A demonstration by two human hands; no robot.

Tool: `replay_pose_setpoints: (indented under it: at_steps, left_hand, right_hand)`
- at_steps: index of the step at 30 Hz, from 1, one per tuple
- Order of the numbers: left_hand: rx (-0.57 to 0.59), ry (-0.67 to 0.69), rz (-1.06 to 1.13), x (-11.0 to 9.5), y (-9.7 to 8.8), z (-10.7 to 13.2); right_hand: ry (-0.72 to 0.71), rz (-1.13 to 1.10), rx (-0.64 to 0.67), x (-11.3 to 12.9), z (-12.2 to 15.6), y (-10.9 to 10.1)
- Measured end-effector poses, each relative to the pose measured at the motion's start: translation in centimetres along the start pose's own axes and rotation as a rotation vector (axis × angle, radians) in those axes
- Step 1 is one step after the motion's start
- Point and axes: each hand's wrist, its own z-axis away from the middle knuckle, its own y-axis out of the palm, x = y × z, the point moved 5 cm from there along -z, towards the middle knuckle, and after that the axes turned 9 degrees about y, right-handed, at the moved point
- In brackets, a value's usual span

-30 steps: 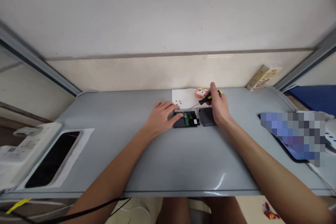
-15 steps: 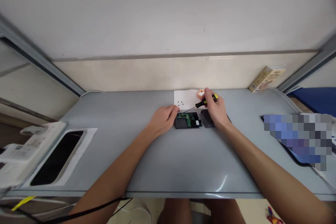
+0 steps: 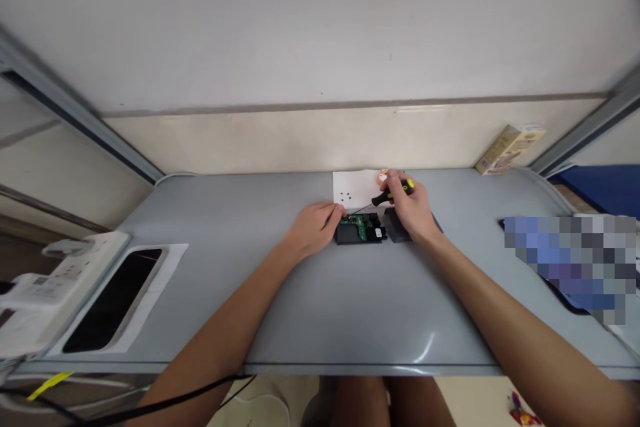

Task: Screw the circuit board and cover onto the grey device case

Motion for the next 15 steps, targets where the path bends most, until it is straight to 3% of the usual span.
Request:
replay_pose_setpoints:
  at_steps: [8,15]
  left_hand:
    - [-0.011,0.003,0.021,0.3,0.2,0.0]
    - [-0.014,-0.010,0.026,0.6,0.7,0.0]
  right_hand:
    - [-0.035,0.006,0.005,0.7,0.3,0.3]
    - [-0.098,0.019,0.067,2.6,0.6,1.8]
